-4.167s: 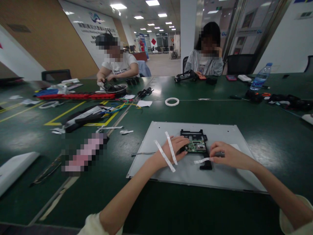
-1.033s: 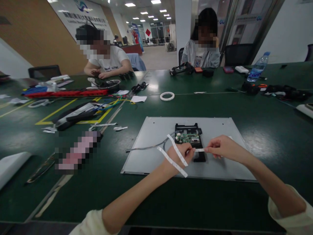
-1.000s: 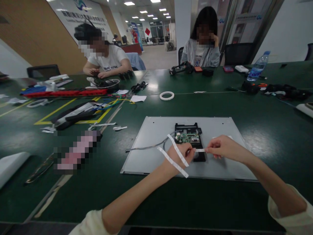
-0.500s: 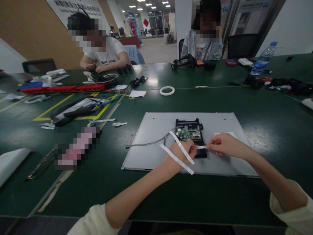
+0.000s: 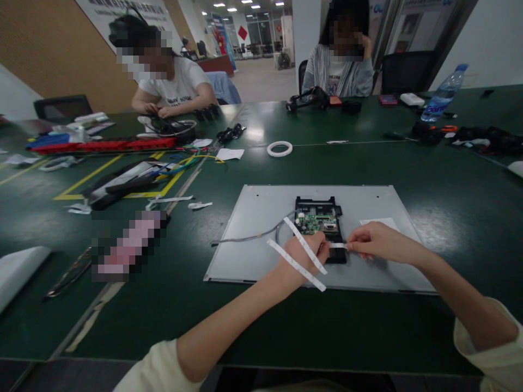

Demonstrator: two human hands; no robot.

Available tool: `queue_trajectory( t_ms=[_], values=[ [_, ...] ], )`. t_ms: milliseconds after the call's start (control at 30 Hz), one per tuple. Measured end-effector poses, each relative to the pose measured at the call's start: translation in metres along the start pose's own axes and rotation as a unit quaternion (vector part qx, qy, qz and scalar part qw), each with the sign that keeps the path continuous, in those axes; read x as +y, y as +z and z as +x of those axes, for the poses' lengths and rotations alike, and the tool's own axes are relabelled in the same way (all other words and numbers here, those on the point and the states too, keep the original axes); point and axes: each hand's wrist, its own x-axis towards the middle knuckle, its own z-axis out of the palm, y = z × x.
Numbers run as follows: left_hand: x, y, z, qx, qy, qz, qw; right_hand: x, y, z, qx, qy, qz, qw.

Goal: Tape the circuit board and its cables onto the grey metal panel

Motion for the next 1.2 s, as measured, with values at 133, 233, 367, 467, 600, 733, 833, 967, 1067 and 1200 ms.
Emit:
queue_trajectory(
  t_ms=[133, 233, 367, 467, 600, 733, 833, 967, 1067, 1200],
  values=[
    [-0.0001, -0.0006, -0.0014, 0.000, -0.003, -0.003, 1.000, 0.0019, -0.0019, 0.0012, -0.003, -0.002, -0.012, 1.000],
    [0.0010, -0.0023, -0.0024, 0.000, -0.003, -0.010, 1.000, 0.0002, -0.0052, -0.0010, 0.000, -0.010, -0.013, 1.000],
    [-0.0002, -0.0029, -0.0028, 0.024, 0.018, -0.039, 0.999, -0.0048, -0.0090, -0.0058, -0.012, -0.016, 0.024, 1.000],
    [-0.0025, -0.0020, -0.0023, 0.030, 0.025, -0.050, 0.998, -0.0054, -0.0089, -0.0063, -0.014, -0.018, 0.037, 0.999],
    [-0.0030, -0.0006, -0.0016, 0.019, 0.020, -0.038, 0.999, -0.0030, -0.0059, -0.0035, 0.012, -0.011, 0.006, 1.000],
    [-0.0017, 0.0003, -0.0010, 0.013, 0.008, -0.020, 1.000, -0.0028, -0.0041, -0.0015, 0.026, -0.004, -0.012, 1.000],
    [-0.0010, 0.0003, -0.0006, 0.005, -0.001, -0.012, 1.000, -0.0030, -0.0039, -0.0010, 0.031, 0.002, -0.017, 0.999],
    [-0.0007, 0.0011, -0.0003, -0.006, 0.001, -0.005, 1.000, 0.0005, -0.0038, 0.0001, 0.033, 0.007, -0.021, 0.999],
    [-0.0009, 0.0019, -0.0004, 0.001, 0.004, -0.003, 1.000, 0.0031, -0.0044, 0.0005, 0.033, 0.003, -0.017, 0.999],
    [-0.0018, 0.0015, -0.0007, 0.009, 0.005, -0.017, 1.000, 0.0017, -0.0056, -0.0017, 0.027, -0.002, -0.002, 1.000]
  ],
)
